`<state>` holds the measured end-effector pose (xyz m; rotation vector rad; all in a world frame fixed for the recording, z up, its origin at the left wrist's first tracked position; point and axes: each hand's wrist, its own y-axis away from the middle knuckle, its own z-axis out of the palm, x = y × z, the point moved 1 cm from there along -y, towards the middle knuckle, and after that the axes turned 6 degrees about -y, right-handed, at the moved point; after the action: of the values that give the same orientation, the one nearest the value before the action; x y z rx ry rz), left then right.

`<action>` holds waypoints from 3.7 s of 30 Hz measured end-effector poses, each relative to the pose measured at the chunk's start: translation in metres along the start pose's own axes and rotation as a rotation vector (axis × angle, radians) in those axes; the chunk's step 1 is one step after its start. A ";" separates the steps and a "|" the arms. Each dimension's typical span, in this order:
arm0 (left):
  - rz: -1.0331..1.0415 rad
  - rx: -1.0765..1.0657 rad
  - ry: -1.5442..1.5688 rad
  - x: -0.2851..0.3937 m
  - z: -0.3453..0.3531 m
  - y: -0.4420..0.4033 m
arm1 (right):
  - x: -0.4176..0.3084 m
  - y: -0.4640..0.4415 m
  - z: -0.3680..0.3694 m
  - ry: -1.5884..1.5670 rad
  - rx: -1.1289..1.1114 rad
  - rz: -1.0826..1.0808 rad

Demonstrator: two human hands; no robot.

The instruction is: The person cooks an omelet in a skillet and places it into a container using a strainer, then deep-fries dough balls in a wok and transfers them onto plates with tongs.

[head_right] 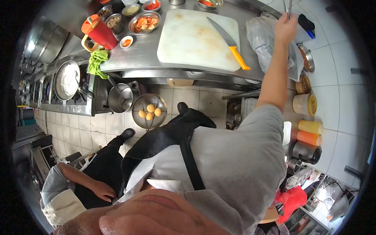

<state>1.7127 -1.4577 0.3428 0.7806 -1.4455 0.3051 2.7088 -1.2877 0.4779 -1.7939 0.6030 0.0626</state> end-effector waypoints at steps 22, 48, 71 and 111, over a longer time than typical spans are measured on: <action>-0.221 0.358 0.132 -0.029 -0.065 -0.011 | 0.000 0.244 -0.195 -0.500 -0.396 0.669; -0.349 1.204 0.980 0.009 -0.104 -0.373 | 0.007 0.375 -0.463 -0.328 -0.991 0.608; -0.327 1.000 0.677 0.021 -0.071 -0.379 | -0.051 0.358 -0.573 0.108 -1.300 0.303; -0.335 0.909 0.631 0.058 -0.014 -0.466 | 0.148 0.366 -0.771 0.512 -0.838 0.753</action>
<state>2.0231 -1.8008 0.2635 1.4673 -0.5146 0.8853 2.4794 -2.1126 0.3469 -2.2759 1.8051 0.4291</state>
